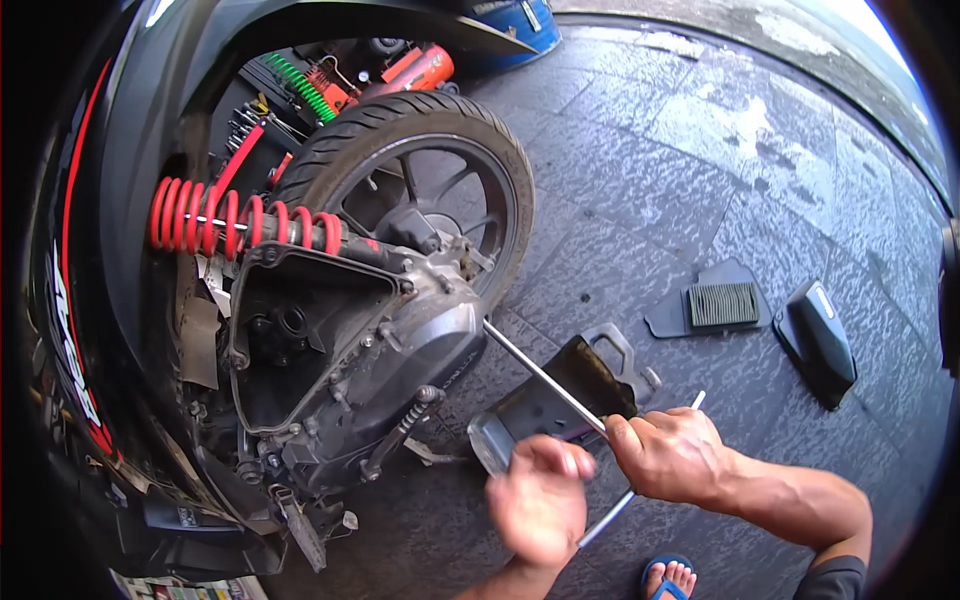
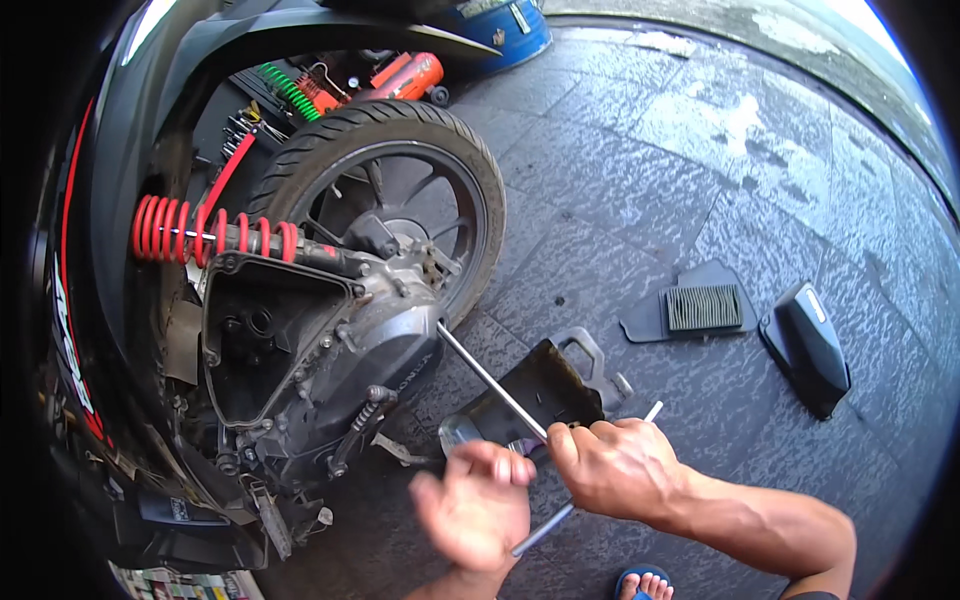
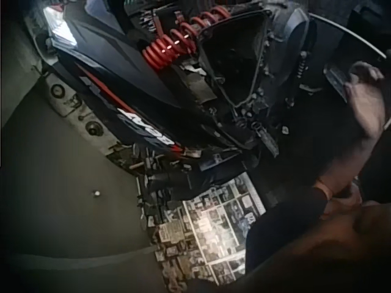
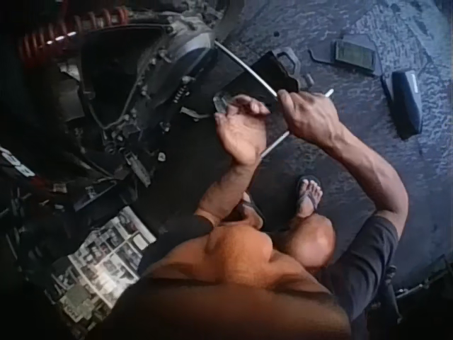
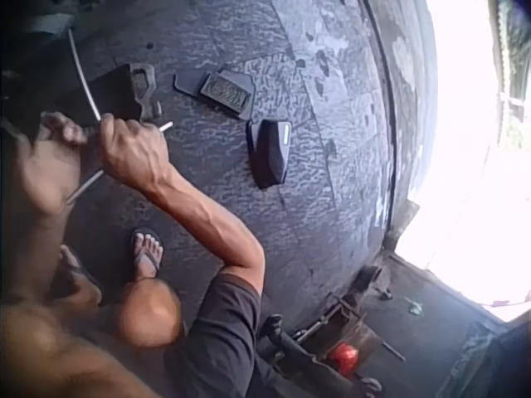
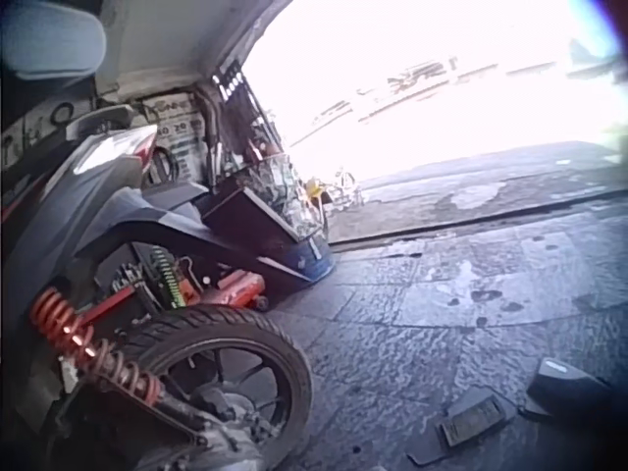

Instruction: The person removes screws from a black plastic cover on a motorcycle using a screwdriver and then uses a T-handle wrench to loosen bolts on the same component before pulling the cover away from the housing.

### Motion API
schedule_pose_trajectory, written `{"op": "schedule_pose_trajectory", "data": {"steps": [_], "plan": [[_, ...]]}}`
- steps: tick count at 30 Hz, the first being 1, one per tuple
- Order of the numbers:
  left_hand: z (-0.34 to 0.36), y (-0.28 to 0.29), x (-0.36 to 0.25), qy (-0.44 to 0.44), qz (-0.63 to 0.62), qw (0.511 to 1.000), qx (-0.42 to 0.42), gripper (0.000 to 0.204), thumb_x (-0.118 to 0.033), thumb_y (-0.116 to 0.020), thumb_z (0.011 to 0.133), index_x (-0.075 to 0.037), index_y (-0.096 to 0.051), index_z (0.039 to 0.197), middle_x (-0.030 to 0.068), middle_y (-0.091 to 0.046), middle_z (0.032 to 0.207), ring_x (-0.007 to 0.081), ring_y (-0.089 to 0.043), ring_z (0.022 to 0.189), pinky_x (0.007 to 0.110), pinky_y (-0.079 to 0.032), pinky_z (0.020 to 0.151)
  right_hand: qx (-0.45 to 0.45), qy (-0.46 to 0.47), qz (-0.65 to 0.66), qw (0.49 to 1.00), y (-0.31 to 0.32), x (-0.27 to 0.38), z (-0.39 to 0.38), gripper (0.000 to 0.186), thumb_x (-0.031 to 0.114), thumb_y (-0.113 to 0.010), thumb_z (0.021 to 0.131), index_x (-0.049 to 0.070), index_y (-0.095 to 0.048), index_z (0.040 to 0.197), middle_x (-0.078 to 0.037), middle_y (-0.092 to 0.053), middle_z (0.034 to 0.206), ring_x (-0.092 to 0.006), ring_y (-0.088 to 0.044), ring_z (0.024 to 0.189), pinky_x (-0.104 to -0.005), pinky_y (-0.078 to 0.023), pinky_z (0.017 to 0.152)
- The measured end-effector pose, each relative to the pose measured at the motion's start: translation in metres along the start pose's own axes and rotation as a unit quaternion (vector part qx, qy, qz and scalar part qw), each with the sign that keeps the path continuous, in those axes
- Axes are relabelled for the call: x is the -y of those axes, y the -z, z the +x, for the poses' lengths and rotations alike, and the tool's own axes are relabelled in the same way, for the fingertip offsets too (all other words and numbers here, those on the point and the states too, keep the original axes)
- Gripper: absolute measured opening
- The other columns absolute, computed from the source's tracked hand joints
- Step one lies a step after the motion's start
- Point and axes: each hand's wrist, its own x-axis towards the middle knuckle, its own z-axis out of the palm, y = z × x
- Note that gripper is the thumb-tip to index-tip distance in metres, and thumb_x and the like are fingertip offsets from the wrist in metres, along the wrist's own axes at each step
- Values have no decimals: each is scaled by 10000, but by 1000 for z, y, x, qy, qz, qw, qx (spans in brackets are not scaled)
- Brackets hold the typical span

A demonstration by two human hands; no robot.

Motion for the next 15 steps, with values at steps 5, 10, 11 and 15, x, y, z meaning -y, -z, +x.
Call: {"op": "schedule_pose_trajectory", "data": {"steps": [5,10,11,15], "plan": [[36,11,41,243,160,955,56,394,-340,-381,1027,-2,-565,1114,93,-625,1015,144,-576,970,322,-444,879,-133,-51,-10,990,-2,7,-15,232,110,-672,698,73,-592,913,-33,-551,701,-216,-542,599,-346,-419,571],[37,18,23,336,150,929,41,346,-326,-453,1012,-10,-585,958,-40,-407,618,59,-394,589,207,-354,572,-61,-88,189,976,-3,40,-66,403,79,-679,679,138,-664,1077,-129,-646,772,-222,-600,544,-320,-462,489],[35,20,20,347,129,927,51,340,-324,-456,1011,-15,-583,949,-43,-401,613,55,-387,584,208,-345,566,18,-148,256,955,-8,33,-72,389,71,-668,698,124,-666,1084,-146,-640,728,-235,-613,536,-313,-482,499],[37,17,23,306,148,940,13,313,-306,-467,1007,-23,-584,941,-53,-363,591,56,-328,544,220,-326,554,-92,-298,403,861,-14,44,-62,362,-36,-571,803,3,-609,1161,-90,-563,601,-107,-548,504,-267,-443,480]]}}
